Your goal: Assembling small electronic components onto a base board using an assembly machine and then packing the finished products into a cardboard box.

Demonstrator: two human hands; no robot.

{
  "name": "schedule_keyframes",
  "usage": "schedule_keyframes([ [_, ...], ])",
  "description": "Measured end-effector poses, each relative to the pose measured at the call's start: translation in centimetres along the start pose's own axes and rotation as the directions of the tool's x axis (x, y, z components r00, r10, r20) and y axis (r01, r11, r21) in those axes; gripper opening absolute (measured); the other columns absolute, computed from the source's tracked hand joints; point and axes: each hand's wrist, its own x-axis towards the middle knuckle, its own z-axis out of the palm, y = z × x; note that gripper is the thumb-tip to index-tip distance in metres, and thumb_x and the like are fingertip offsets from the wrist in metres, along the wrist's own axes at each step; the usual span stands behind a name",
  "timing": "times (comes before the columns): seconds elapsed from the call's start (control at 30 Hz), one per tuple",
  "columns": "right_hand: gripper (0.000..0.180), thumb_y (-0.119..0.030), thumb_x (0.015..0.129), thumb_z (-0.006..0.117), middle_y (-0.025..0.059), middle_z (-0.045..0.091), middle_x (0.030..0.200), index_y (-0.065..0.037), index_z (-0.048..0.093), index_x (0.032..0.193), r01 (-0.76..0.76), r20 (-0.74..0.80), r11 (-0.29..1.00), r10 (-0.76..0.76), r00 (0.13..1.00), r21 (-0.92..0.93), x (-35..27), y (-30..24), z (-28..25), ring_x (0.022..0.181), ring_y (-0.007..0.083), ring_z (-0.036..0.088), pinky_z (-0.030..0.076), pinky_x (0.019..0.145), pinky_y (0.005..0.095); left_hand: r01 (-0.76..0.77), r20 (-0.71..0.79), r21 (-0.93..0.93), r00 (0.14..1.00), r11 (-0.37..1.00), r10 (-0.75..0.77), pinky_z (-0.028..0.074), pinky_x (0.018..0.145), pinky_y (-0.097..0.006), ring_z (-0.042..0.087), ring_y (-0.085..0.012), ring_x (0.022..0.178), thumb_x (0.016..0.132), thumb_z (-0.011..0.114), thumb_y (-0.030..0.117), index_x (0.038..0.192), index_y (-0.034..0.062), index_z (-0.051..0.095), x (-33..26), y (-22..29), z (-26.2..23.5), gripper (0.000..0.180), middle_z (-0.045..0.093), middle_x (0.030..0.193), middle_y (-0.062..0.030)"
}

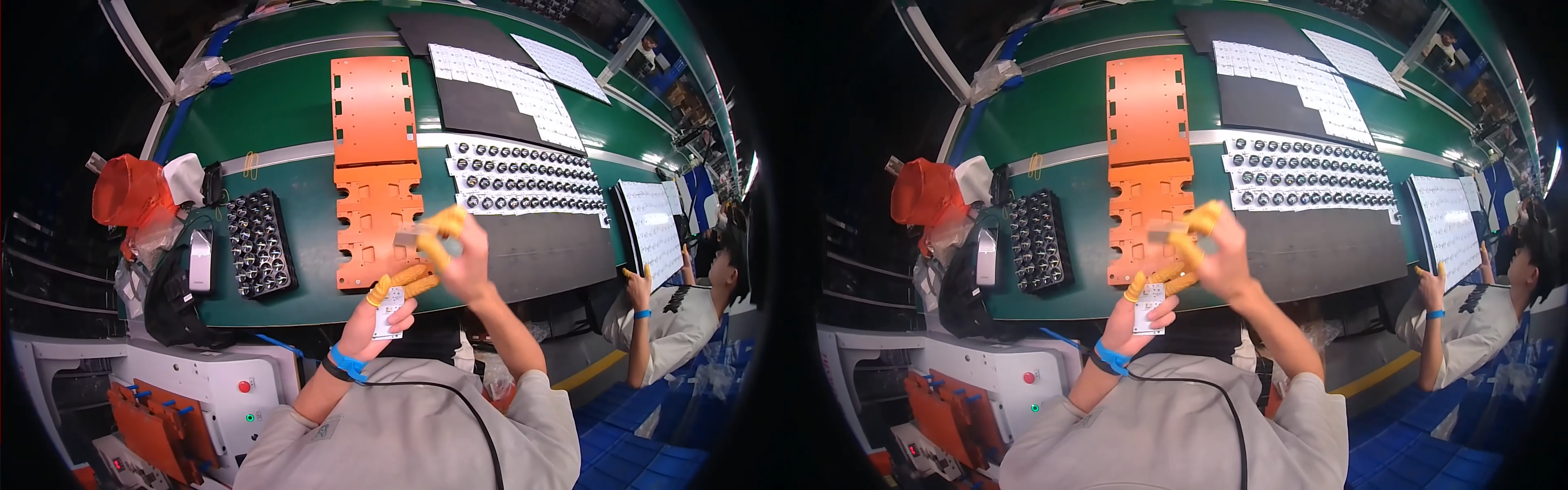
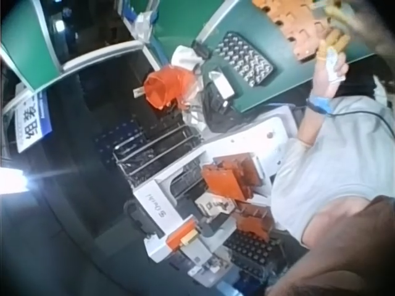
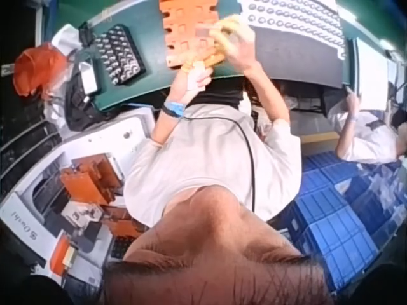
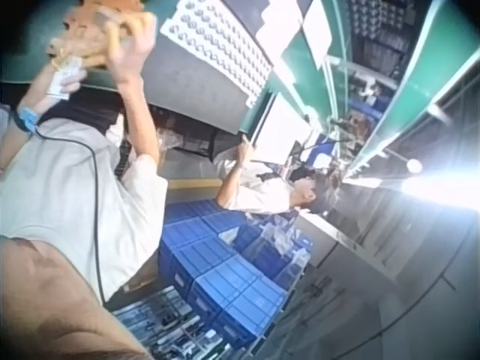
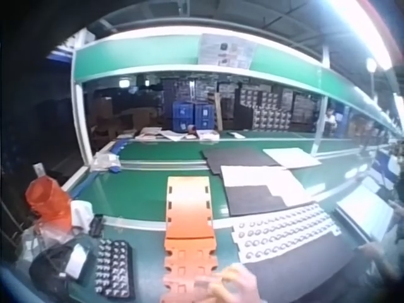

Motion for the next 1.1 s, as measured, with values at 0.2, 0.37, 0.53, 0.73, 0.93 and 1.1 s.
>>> schedule_keyframes([
  [0.2, 0.032, -0.030, 0.084, 0.076, 0.0193, 0.068, 0.076, 0.003, 0.074, 0.089, -0.390, 0.103, 0.799, 0.483, 0.870, -0.457, 5.0, 7.9, -0.8, 0.068, 0.0351, 0.065, 0.048, 0.063, 0.0416, 0.074, -0.081, 0.121, 0.995, 0.990, -0.064, 0.033, 0.050, -0.019, 0.033, -0.0037, 0.058, 0.105, 0.046, 0.033, 0.143, 0.0005, 0.044, -0.7, -1.4, 0.1, 0.050, 0.056, 0.135, -0.0172],
  [0.37, 0.037, -0.033, 0.086, 0.074, 0.0234, 0.067, 0.074, 0.004, 0.074, 0.089, -0.461, 0.243, 0.721, 0.641, 0.729, -0.518, 6.0, 11.7, 0.2, 0.067, 0.0373, 0.066, 0.049, 0.064, 0.0450, 0.077, -0.098, 0.093, 0.993, 0.993, -0.068, 0.033, 0.050, -0.019, 0.034, -0.0044, 0.058, 0.104, 0.048, 0.031, 0.142, 0.0006, 0.044, -1.1, -1.8, -0.1, 0.048, 0.058, 0.132, -0.0169],
  [0.53, 0.030, -0.023, 0.087, 0.072, 0.0107, 0.064, 0.062, 0.007, 0.073, 0.087, -0.632, 0.384, 0.676, 0.736, 0.557, -0.379, 6.5, 14.9, 1.0, 0.055, 0.0177, 0.062, 0.051, 0.049, 0.0339, 0.030, -0.091, 0.104, 0.996, 0.994, -0.021, 0.033, 0.049, -0.019, 0.035, -0.0048, 0.058, 0.105, 0.046, 0.026, 0.138, -0.0012, 0.048, -1.3, -1.1, -0.6, 0.043, 0.061, 0.127, -0.0157],
  [0.73, 0.021, -0.014, 0.085, 0.070, 0.0113, 0.064, 0.063, 0.006, 0.068, 0.079, -0.581, 0.459, 0.582, 0.811, 0.363, -0.569, 9.1, 14.3, 1.4, 0.054, 0.0235, 0.067, 0.055, 0.049, 0.0341, -0.034, -0.121, 0.087, 0.992, 0.996, 0.044, 0.035, 0.054, -0.022, 0.038, -0.0058, 0.060, 0.104, 0.047, 0.022, 0.132, -0.0035, 0.054, -1.3, -0.2, -1.3, 0.039, 0.063, 0.108, -0.0075],
  [0.93, 0.019, -0.021, 0.075, 0.074, 0.0166, 0.070, 0.072, -0.002, 0.069, 0.073, 0.124, 0.393, 0.538, 0.420, 0.818, -0.834, 9.7, 7.9, 4.9, 0.073, 0.0325, 0.072, 0.058, 0.065, 0.0412, -0.179, -0.154, -0.077, 0.974, 0.981, 0.166, 0.041, 0.071, -0.027, 0.045, -0.0152, 0.079, 0.083, 0.050, 0.005, 0.136, -0.0028, 0.048, -3.3, 1.1, -0.6, 0.053, 0.057, 0.111, -0.0106],
  [1.1, 0.028, -0.031, 0.083, 0.073, 0.0186, 0.069, 0.079, -0.003, 0.073, 0.082, 0.218, 0.744, 0.896, 0.162, 0.649, -0.386, 7.8, -3.5, 14.4, 0.075, 0.0367, 0.068, 0.054, 0.066, 0.0467, -0.347, -0.246, -0.157, 0.921, 0.925, 0.303, 0.040, 0.078, -0.034, 0.046, -0.0224, 0.088, 0.080, 0.054, 0.014, 0.139, -0.0016, 0.045, -6.7, 1.3, -1.4, 0.062, 0.053, 0.121, -0.0143],
])
